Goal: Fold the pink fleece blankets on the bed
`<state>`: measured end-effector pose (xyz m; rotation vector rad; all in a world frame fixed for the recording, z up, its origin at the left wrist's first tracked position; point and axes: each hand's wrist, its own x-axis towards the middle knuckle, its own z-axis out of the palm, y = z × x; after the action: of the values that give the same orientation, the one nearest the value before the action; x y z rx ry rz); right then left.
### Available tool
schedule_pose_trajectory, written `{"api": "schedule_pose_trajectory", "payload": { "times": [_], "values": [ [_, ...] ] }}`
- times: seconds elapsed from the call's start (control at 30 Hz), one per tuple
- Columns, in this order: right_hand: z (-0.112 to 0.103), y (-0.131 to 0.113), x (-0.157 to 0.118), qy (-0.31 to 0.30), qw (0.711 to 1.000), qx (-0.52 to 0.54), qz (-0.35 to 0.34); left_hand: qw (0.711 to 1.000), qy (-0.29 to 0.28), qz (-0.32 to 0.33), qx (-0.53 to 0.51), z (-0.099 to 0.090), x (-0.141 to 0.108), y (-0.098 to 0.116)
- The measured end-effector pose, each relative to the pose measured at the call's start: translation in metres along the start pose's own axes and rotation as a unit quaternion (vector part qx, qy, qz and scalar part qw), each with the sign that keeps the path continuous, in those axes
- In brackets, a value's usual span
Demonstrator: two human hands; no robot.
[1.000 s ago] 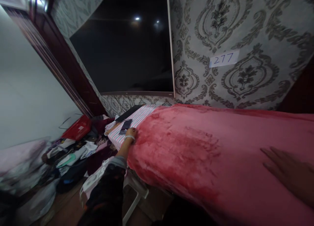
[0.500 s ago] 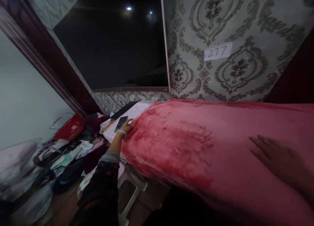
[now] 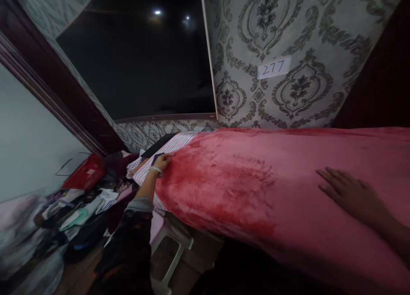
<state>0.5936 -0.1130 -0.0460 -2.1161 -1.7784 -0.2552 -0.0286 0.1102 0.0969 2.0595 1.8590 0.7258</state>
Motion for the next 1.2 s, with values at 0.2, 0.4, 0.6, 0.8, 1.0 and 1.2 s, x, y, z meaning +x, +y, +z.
{"api": "schedule_pose_trajectory", "payload": {
  "times": [0.2,0.4,0.6,0.8,1.0,1.2],
  "values": [
    [-0.013,-0.021,0.006,-0.024,0.999,0.023,0.036,0.997,0.000,0.044,0.062,-0.019,0.006,0.010],
    [-0.014,-0.081,0.001,0.037,0.981,0.152,-0.113,0.991,-0.008,0.098,0.093,-0.045,-0.005,0.017],
    [-0.009,-0.131,-0.005,0.052,0.957,0.225,-0.173,0.982,0.063,0.148,0.100,-0.072,-0.020,0.022],
    [-0.015,-0.164,-0.012,0.080,0.957,0.212,-0.180,0.972,0.161,0.164,0.058,-0.090,-0.037,0.023],
    [-0.025,-0.187,-0.028,0.113,0.970,0.167,-0.136,0.961,0.211,0.168,0.052,-0.105,-0.048,0.030],
    [-0.027,-0.197,-0.038,0.112,0.973,0.167,-0.117,0.954,0.235,0.177,0.050,-0.110,-0.050,0.043]
  ]
}}
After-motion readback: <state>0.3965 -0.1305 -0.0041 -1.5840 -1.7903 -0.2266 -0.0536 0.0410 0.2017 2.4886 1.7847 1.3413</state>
